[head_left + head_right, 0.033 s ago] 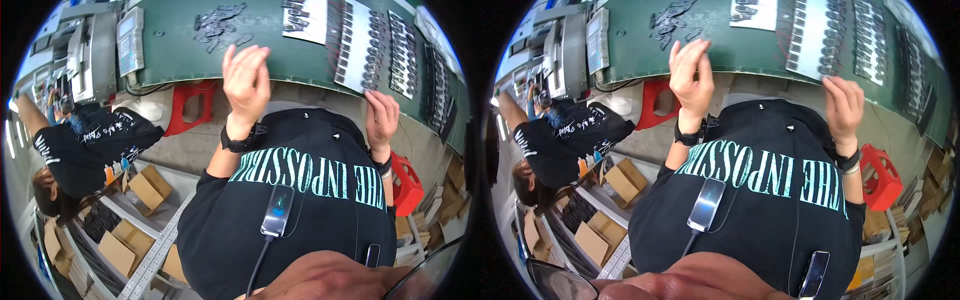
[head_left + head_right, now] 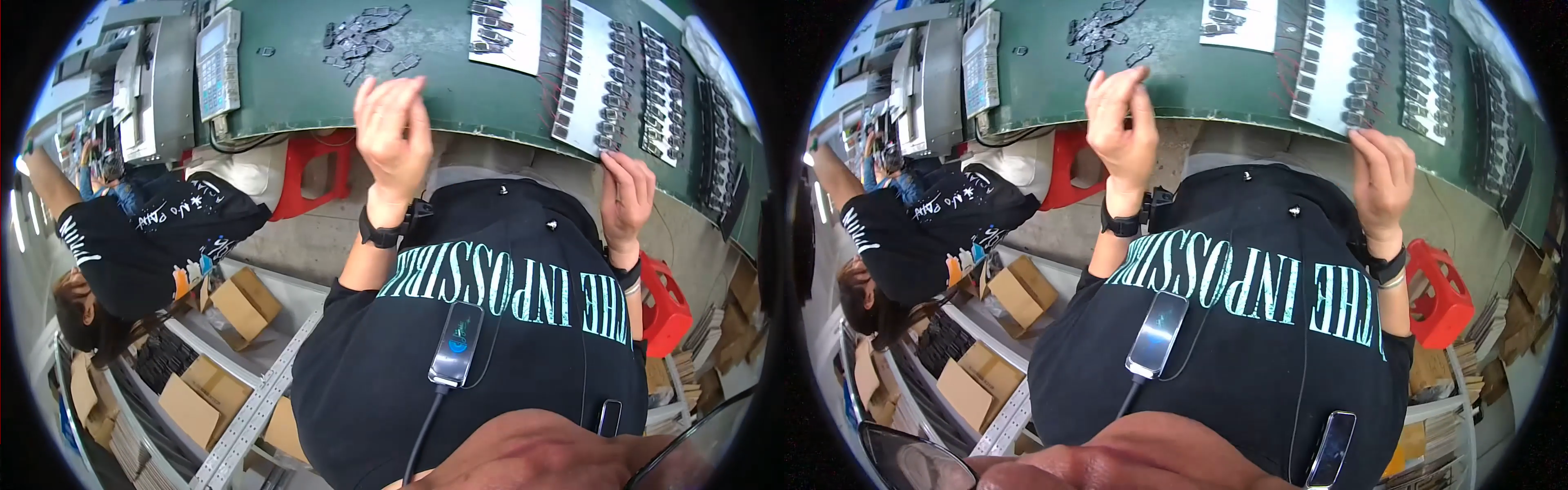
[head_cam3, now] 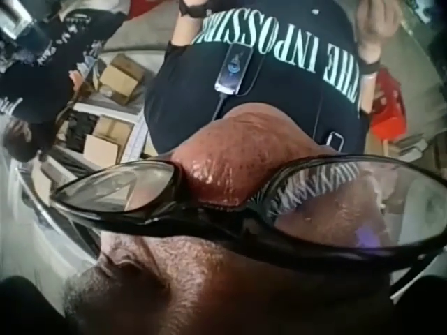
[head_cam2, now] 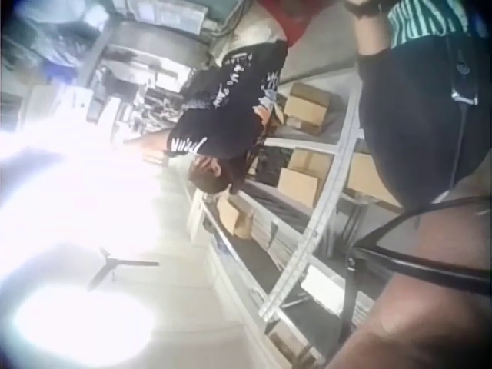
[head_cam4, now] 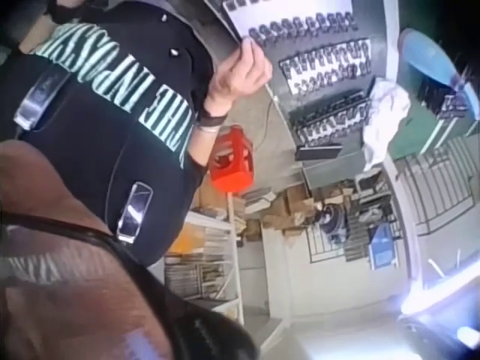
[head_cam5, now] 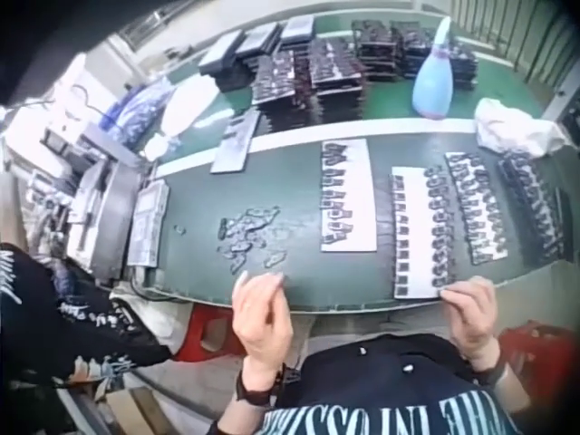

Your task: The recorder is sorting small black components and placing them into specialized trays at a manual workstation.

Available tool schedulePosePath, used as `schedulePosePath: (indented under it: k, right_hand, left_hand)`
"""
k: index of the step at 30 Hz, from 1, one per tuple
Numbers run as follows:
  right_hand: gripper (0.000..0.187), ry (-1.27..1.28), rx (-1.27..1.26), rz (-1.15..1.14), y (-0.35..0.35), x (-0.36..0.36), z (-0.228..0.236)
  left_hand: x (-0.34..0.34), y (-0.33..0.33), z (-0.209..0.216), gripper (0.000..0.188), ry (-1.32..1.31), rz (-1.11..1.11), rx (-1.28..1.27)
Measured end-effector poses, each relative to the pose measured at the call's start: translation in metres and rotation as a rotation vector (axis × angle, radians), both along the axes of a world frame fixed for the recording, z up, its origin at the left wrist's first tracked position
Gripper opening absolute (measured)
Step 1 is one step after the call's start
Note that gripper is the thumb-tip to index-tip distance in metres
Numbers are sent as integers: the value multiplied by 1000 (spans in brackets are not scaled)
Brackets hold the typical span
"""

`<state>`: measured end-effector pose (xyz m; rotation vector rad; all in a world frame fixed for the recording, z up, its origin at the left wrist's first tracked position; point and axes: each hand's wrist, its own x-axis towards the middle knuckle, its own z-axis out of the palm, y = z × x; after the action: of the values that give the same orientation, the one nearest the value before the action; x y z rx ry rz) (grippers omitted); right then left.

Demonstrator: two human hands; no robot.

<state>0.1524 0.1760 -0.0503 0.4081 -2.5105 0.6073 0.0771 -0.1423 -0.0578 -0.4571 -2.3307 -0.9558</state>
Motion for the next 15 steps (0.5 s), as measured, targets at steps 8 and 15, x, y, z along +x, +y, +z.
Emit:
schedulePosePath:
  k: [8,15]
  right_hand:
    - [22,-25,-119,-27,-21,-9,15]
    - [23,-475,-1058,-229,-41,-30,71]
  left_hand:
    - [-36,-50,7,18,-49,176,-205]
    - [-79,-75,39,14,-218,-70,-412]
